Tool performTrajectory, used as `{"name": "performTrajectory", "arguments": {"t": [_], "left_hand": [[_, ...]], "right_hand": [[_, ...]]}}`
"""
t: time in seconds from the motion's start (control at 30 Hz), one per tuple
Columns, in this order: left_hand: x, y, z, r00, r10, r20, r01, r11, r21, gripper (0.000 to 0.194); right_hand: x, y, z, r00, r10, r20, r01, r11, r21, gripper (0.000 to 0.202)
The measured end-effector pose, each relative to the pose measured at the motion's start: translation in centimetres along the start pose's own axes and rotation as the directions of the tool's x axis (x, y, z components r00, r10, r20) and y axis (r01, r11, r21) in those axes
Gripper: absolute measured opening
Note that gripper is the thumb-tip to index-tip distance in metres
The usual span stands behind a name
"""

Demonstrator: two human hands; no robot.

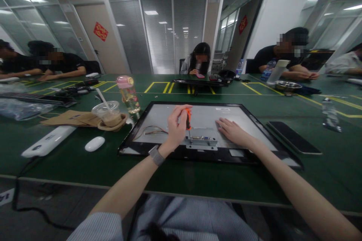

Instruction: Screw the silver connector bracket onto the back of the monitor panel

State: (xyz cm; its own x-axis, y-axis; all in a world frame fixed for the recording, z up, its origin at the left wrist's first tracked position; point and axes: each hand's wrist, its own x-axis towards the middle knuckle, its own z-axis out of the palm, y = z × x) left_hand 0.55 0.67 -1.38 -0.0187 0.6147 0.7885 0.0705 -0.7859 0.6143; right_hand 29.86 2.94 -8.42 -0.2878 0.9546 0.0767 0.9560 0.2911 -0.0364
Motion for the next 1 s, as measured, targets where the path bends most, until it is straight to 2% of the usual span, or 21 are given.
{"name": "performTrajectory", "arguments": {"t": [0.1, 0.27, 0.6, 0.8, 1.0], "left_hand": [[-0.05, -0.20, 0.07, 1.000, -0.014, 0.007, 0.015, 1.000, -0.011, 0.024], [0.15, 0.10, 0.32, 0.996, -0.001, -0.084, 0.004, 0.999, 0.032, 0.018], [0.06, 0.19, 0.21, 0.998, -0.058, -0.007, 0.058, 0.997, -0.047, 0.026], [0.18, 0.20, 0.32, 0.998, -0.020, -0.065, 0.020, 1.000, 0.010, 0.017], [0.30, 0.49, 0.17, 0.999, -0.027, -0.040, 0.028, 0.999, 0.020, 0.024]], "right_hand": [[-0.07, -0.03, -0.12, 1.000, -0.009, -0.012, 0.009, 1.000, 0.000, 0.061], [-0.09, -0.09, -0.22, 1.000, 0.003, 0.017, -0.003, 1.000, 0.006, 0.062], [-0.01, -0.17, -0.26, 1.000, 0.005, 0.019, -0.005, 1.000, -0.004, 0.061], [-0.07, 0.02, -0.10, 1.000, -0.002, 0.002, 0.002, 1.000, 0.002, 0.062], [0.06, 0.26, 0.19, 1.000, -0.004, -0.008, 0.004, 1.000, -0.015, 0.061]]}}
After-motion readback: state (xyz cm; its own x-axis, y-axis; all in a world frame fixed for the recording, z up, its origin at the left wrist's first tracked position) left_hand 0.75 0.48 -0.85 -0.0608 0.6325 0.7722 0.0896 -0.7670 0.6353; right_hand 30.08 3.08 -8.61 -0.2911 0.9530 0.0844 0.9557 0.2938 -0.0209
